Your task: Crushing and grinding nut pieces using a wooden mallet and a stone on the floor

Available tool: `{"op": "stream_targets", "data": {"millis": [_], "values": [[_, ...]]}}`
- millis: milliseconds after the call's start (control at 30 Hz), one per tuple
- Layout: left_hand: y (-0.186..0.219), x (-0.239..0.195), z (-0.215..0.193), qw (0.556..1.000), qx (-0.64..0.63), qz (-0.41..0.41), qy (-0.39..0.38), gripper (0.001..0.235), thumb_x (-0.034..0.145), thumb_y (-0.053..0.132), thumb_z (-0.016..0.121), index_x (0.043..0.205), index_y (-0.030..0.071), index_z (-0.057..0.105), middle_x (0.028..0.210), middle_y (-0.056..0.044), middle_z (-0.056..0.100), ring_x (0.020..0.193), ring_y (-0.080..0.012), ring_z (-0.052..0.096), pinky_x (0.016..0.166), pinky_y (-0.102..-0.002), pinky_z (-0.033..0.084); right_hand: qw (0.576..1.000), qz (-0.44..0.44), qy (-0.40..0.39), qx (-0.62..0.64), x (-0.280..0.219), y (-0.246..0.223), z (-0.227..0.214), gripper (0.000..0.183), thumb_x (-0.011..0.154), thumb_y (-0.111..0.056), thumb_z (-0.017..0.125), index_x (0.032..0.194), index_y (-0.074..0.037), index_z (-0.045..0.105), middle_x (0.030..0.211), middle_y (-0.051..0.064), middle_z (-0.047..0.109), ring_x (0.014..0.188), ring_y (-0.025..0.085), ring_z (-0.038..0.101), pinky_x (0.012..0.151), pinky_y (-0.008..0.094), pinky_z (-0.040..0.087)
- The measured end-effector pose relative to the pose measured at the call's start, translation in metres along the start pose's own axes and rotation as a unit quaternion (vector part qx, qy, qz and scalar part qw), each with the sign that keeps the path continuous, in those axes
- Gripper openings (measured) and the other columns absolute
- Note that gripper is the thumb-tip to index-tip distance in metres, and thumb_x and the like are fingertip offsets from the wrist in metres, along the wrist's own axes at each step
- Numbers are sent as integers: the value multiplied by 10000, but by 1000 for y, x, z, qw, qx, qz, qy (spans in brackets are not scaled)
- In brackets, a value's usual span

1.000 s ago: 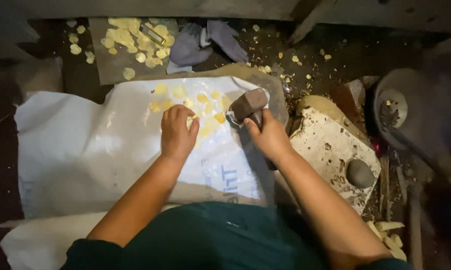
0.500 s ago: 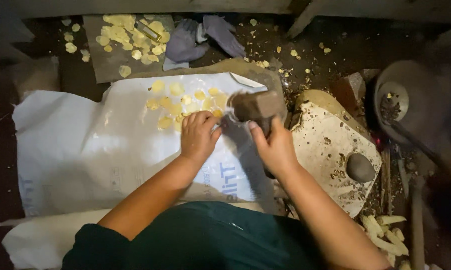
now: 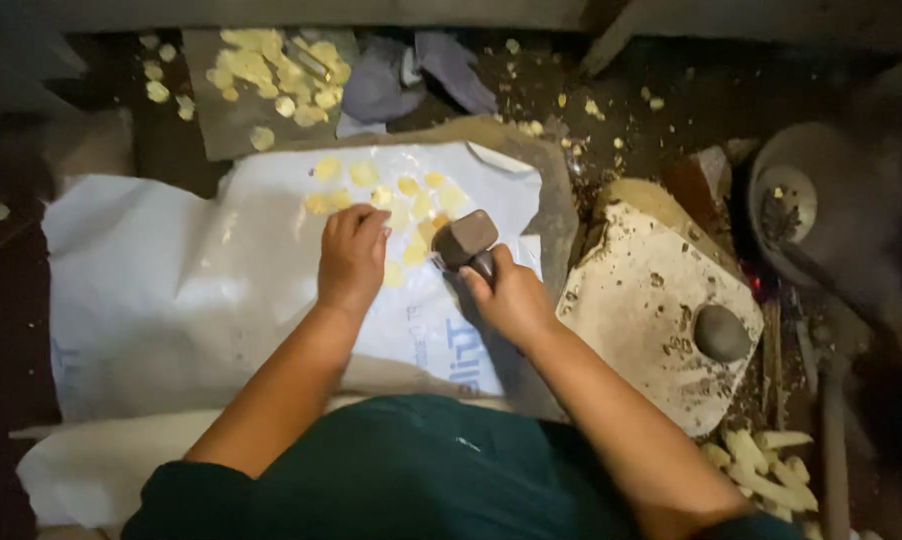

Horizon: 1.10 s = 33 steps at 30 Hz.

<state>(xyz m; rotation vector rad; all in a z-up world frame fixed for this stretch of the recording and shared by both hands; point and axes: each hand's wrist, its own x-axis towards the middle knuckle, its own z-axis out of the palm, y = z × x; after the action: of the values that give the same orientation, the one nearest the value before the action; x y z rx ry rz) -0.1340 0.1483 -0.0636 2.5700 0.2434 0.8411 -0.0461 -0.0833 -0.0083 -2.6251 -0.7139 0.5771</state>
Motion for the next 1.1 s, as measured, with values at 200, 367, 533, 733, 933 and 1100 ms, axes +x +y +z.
{"op": "stream_targets", "data": {"millis": [200, 367, 533, 733, 933, 1100], "values": [[1, -5, 0, 999, -25, -28, 12, 127, 976, 92, 706, 1102, 92, 725, 1004, -78, 624, 1025, -315, 634, 905, -407, 514, 979, -40, 149, 130, -17, -17, -16, 400, 955, -388, 681, 988, -16, 535, 768, 317, 669, 793, 543, 688, 619, 571, 524], [0, -7, 2, 999, 29, -19, 19, 259, 926, 236, 773, 1163, 162, 700, 997, -48, 604, 1015, -302, 607, 897, -455, 501, 999, 19, 20, -18, -6, -8, 16, 499, 974, -447, 581, 1188, -3, 497, 872, 318, 707, 878, 506, 723, 753, 601, 568], [0, -10, 2, 998, 2, -41, 39, 143, 944, 159, 745, 1080, 143, 702, 983, -58, 609, 990, -321, 619, 876, -440, 509, 999, 28, -6, 19, 6, -14, -12, 493, 964, -479, 603, 1153, -29, 536, 919, 340, 709, 951, 542, 697, 791, 629, 546], [0, -2, -4, 997, -16, -25, 65, 32, 995, 163, 698, 1020, 161, 678, 969, -17, 635, 964, -282, 634, 874, -423, 495, 999, 18, 42, 20, 4, -18, -11, 444, 971, -433, 611, 1124, -22, 543, 872, 321, 710, 904, 531, 709, 744, 612, 560], [27, -21, -15, 998, -62, -11, -4, 187, 957, 61, 674, 1118, 151, 702, 975, -29, 697, 960, -285, 663, 865, -425, 489, 999, 38, 9, 30, 4, -6, 1, 494, 952, -468, 620, 1176, -37, 529, 914, 323, 714, 953, 531, 702, 804, 629, 553], [60, -26, -2, 991, -122, -31, -34, 501, 803, 27, 809, 1267, 71, 625, 939, -57, 724, 910, -299, 676, 855, -451, 504, 994, 70, 29, 73, -20, -14, -32, 483, 938, -523, 651, 1145, -95, 565, 907, 293, 726, 983, 512, 695, 803, 604, 554]]}}
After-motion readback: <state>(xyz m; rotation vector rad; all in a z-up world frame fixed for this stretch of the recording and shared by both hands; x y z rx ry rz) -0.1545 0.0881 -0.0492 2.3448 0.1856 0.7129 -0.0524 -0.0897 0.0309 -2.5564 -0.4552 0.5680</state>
